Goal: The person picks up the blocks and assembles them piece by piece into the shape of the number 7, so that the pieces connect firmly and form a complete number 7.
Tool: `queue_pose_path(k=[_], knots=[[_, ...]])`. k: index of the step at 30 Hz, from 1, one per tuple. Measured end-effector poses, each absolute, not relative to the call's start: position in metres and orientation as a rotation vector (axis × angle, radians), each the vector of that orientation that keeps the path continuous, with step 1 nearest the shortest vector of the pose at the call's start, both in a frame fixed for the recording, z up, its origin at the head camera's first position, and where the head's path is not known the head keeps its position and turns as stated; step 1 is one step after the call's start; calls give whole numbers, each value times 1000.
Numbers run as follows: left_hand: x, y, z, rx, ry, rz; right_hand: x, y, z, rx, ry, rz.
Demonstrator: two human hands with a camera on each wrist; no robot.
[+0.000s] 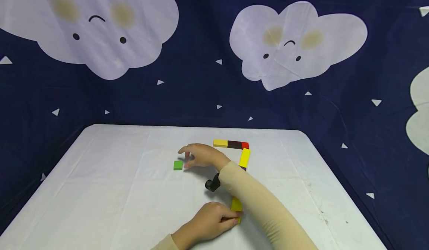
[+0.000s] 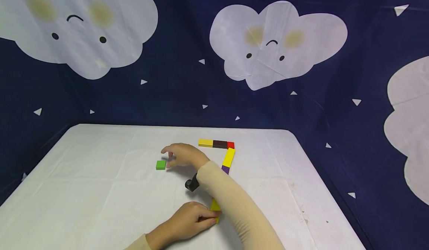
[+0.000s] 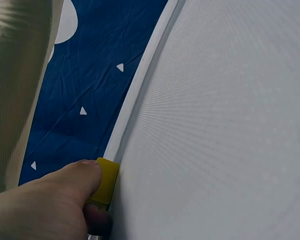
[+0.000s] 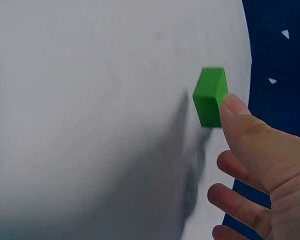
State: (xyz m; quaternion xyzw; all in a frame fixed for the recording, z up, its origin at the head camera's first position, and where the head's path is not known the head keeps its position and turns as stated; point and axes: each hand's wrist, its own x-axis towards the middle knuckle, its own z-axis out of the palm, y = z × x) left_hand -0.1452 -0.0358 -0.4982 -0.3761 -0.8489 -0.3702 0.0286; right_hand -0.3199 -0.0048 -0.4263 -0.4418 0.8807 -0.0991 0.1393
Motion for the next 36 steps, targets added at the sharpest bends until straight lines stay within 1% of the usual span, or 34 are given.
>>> queue_pose_path(k=[13,29,36], knots=[[-146,-35,-498,-1143,-2644,-1195,-307,-20,-429,-1333,2531,-163],[-146,-35,-499,-1146,-2662,-1187,-308,-22,-433,-1373,2567,-151],[-147,-36,-498,-1164,-2665,-1199,-315,-17,-434,-1374,2598,-198]])
